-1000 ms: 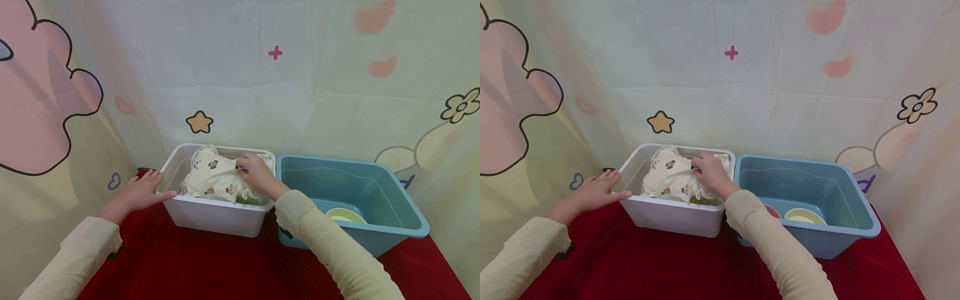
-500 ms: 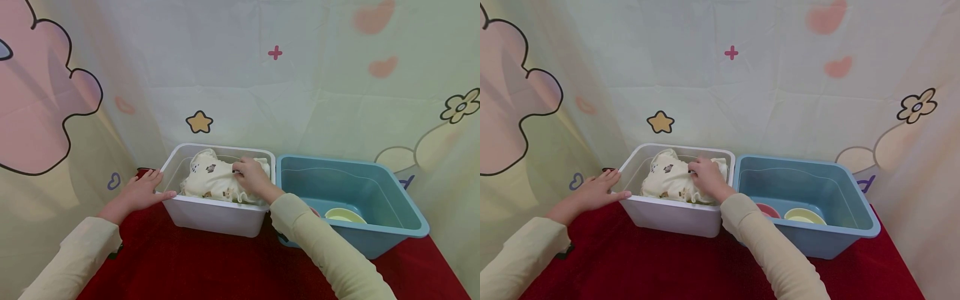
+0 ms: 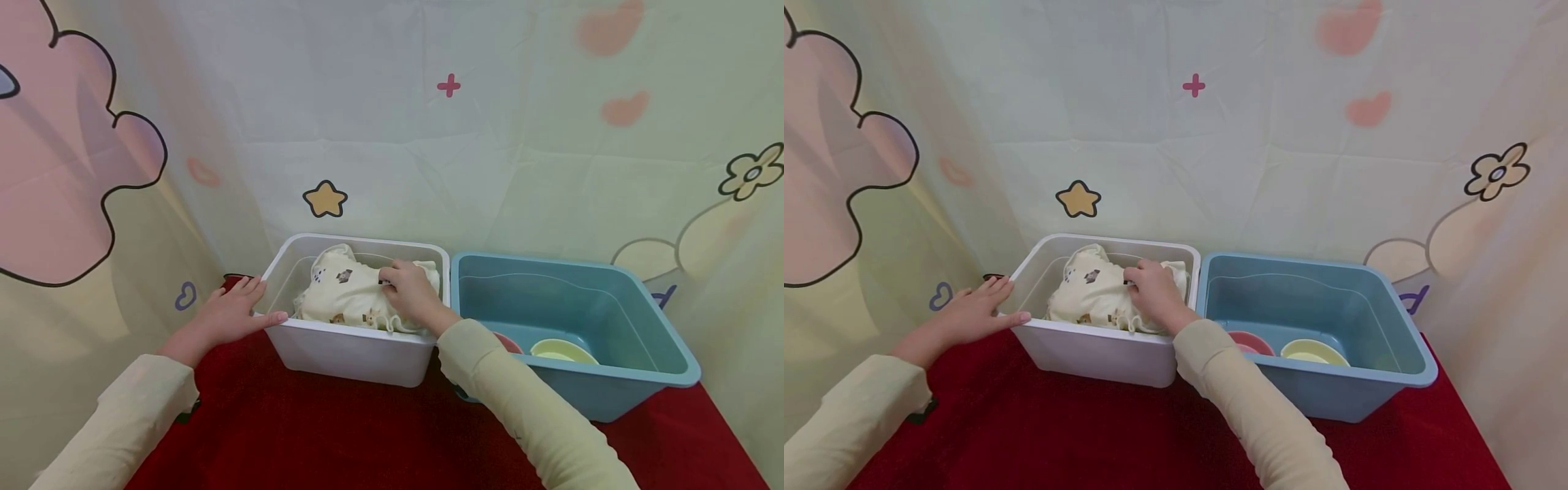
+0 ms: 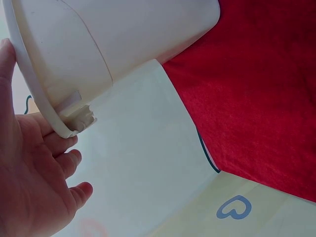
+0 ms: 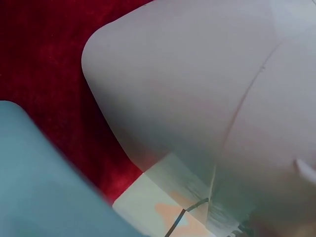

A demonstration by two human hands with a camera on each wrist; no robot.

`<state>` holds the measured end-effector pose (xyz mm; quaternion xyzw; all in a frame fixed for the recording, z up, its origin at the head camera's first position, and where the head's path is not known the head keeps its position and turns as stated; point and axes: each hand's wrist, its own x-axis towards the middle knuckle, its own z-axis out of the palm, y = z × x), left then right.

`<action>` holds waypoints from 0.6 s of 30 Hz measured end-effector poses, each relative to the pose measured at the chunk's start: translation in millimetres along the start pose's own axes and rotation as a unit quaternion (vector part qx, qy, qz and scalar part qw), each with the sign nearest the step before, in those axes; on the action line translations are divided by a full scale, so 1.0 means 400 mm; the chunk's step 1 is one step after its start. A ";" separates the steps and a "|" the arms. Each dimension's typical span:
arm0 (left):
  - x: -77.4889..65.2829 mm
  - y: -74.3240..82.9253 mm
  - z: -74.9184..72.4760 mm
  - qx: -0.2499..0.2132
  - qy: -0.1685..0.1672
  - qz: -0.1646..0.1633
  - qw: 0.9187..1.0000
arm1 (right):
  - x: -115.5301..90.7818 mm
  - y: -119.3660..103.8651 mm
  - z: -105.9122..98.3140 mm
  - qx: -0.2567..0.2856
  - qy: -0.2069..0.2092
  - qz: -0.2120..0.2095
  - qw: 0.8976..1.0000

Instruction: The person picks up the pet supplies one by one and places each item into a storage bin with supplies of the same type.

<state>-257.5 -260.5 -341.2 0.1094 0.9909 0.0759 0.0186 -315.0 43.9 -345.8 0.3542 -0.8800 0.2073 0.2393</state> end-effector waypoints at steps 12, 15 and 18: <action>-0.003 0.005 -0.003 0.005 0.006 0.002 1.000 | -0.008 -0.004 0.029 -0.005 -0.003 0.008 1.000; -0.003 0.004 -0.002 0.004 0.007 0.002 1.000 | -0.009 -0.007 0.032 -0.006 -0.005 0.010 1.000; -0.002 0.002 0.001 0.006 0.008 0.004 1.000 | -0.009 -0.011 0.035 -0.006 -0.010 0.013 1.000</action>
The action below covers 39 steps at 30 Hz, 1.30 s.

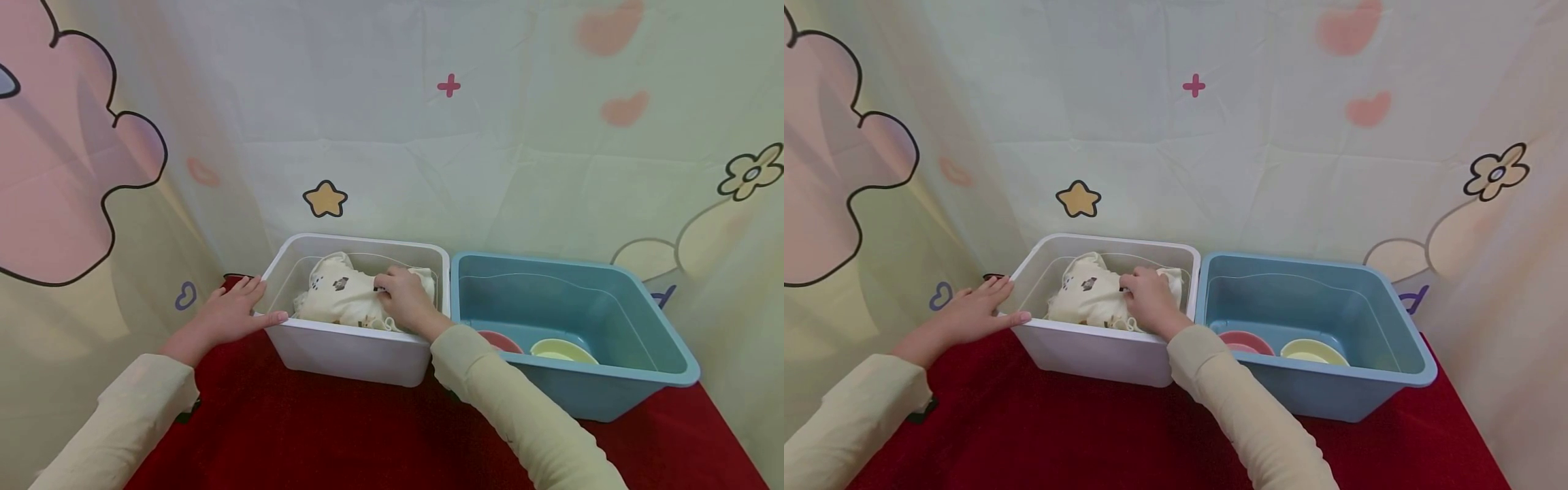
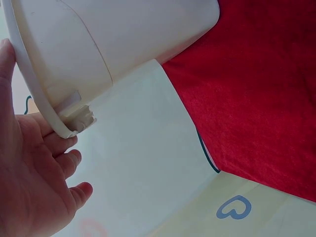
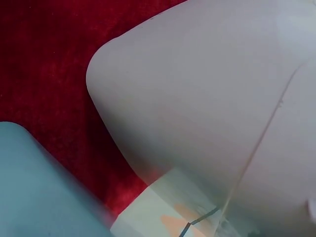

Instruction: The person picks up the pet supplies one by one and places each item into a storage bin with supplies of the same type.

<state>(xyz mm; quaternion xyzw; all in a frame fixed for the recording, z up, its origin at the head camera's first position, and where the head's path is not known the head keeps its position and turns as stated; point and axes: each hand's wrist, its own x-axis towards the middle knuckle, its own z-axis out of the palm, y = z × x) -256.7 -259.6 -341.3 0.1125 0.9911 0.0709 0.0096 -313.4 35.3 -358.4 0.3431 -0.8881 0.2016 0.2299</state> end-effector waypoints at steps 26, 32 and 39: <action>0.000 0.001 -0.001 -0.008 0.001 -0.002 1.000 | 0.001 -0.010 0.009 -0.015 -0.081 0.050 0.995; -0.001 0.002 -0.002 -0.010 -0.001 -0.003 1.000 | 0.004 -0.010 0.009 -0.031 -0.107 0.064 0.992; 0.003 -0.002 0.001 -0.008 -0.001 -0.002 1.000 | 0.004 -0.010 0.008 -0.056 -0.138 0.094 0.984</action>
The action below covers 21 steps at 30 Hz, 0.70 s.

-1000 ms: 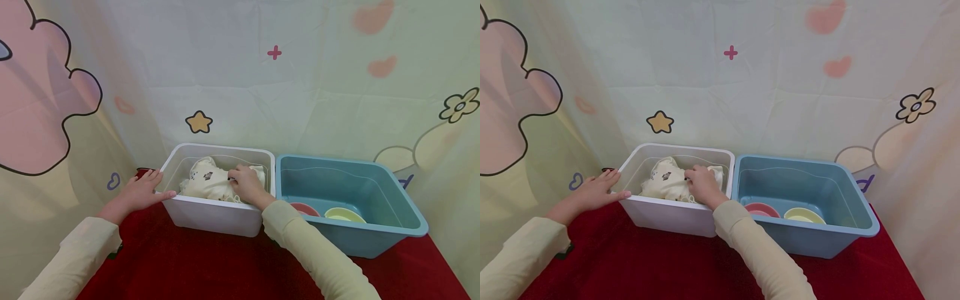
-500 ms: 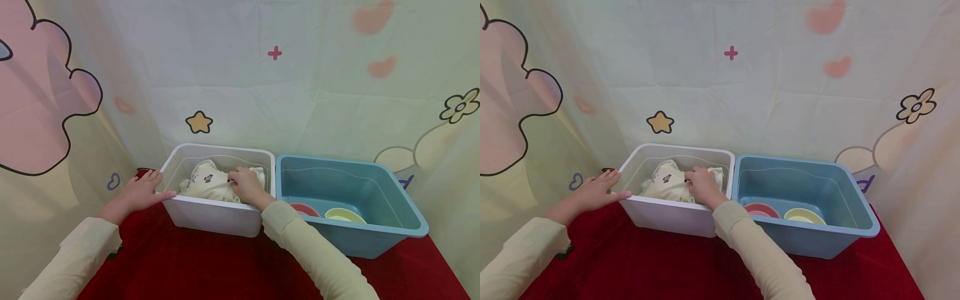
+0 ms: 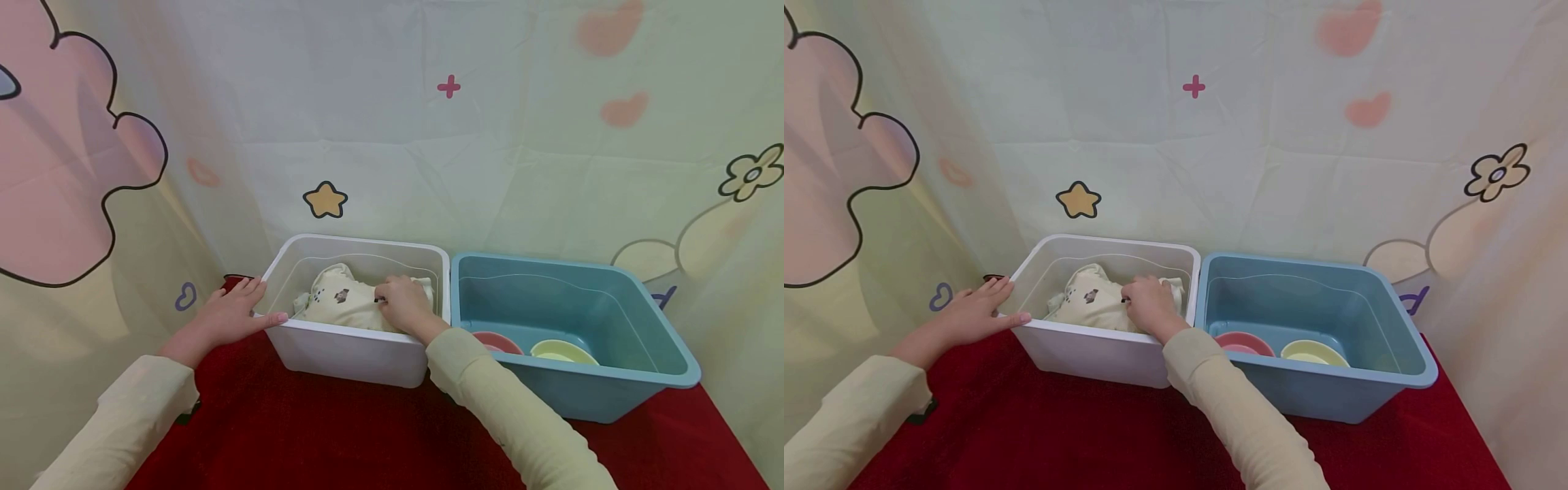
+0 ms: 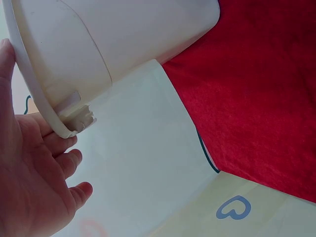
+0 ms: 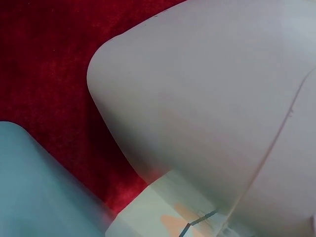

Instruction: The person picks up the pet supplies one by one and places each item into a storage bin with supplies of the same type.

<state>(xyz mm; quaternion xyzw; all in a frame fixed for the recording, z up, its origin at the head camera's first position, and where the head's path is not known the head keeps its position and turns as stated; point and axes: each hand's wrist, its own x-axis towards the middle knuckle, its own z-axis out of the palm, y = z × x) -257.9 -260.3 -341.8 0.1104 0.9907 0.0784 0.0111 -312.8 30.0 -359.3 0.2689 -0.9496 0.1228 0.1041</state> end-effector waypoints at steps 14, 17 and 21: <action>0.000 -0.002 0.002 -0.001 0.000 -0.001 1.000 | 0.000 0.000 0.001 -0.016 -0.017 0.038 0.999; 0.000 -0.001 0.002 -0.002 0.000 -0.001 1.000 | 0.002 0.001 0.002 -0.011 -0.030 0.053 0.998; 0.000 -0.001 0.001 -0.004 -0.001 0.000 1.000 | 0.003 0.003 0.001 -0.009 -0.041 0.065 0.997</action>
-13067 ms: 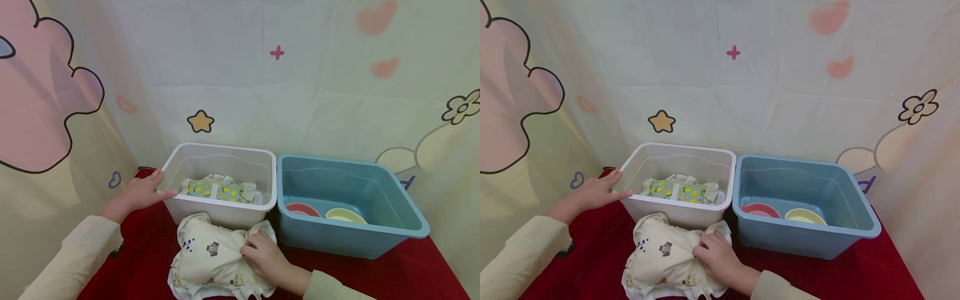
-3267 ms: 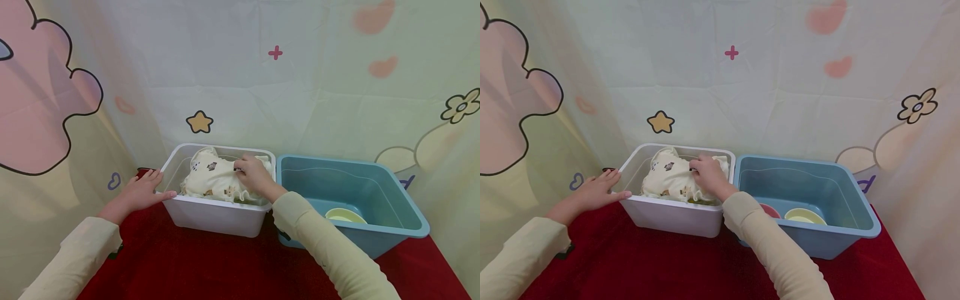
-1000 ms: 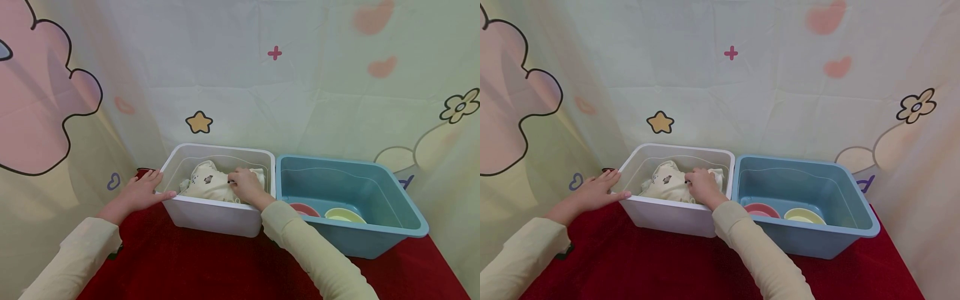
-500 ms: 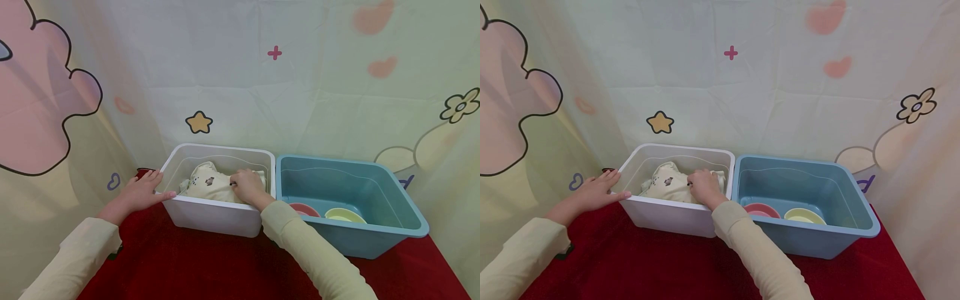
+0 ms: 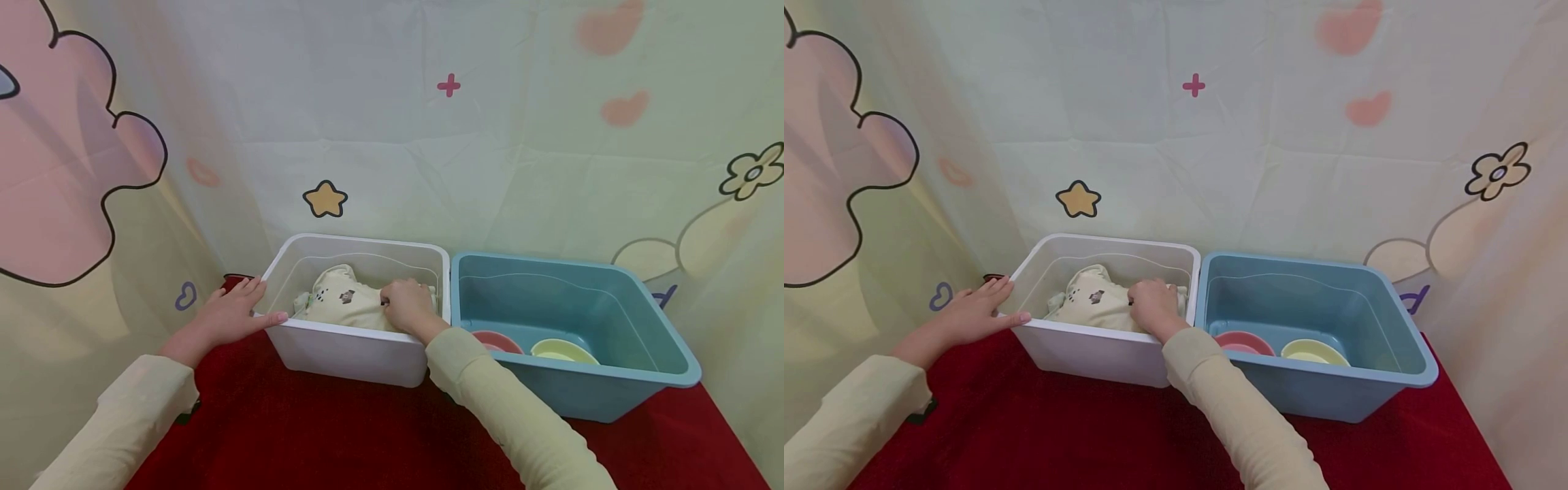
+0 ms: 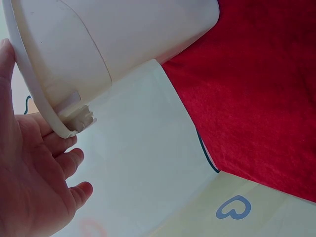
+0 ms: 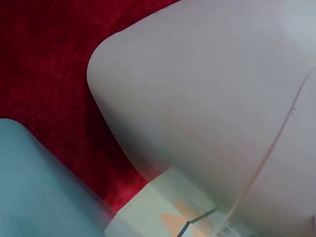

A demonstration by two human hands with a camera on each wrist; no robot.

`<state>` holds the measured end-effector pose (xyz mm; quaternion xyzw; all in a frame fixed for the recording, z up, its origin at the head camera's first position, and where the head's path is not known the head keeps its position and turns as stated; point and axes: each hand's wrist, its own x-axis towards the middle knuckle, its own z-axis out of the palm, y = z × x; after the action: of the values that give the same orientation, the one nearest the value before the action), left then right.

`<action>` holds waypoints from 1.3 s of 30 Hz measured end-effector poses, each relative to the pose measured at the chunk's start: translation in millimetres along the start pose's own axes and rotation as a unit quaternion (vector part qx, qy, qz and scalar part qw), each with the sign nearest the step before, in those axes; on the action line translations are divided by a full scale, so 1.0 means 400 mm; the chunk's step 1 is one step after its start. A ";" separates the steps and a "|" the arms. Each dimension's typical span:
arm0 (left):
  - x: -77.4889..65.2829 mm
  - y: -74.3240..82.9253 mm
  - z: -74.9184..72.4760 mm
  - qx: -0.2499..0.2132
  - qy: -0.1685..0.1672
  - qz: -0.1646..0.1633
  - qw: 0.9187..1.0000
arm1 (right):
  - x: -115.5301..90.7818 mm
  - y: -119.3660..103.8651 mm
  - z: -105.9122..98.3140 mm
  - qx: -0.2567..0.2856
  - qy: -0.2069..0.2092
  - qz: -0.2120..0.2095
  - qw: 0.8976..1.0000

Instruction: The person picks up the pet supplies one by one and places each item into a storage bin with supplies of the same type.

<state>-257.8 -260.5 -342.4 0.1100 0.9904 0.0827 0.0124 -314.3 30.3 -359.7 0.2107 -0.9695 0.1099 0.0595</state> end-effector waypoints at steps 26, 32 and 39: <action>-0.006 0.006 -0.004 -0.010 0.004 0.001 1.000 | 0.001 0.001 -0.008 0.018 -0.046 0.062 0.997; -0.009 0.010 -0.008 -0.018 -0.003 -0.003 1.000 | 0.001 0.002 -0.009 0.025 -0.048 0.064 0.996; -0.009 0.011 -0.008 -0.018 -0.004 -0.002 1.000 | 0.001 0.004 -0.009 0.025 -0.044 0.058 0.997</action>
<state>-253.4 -257.7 -338.5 0.1084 0.9889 0.1002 0.0182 -314.9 32.3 -356.6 0.1597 -0.9789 0.1277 0.0055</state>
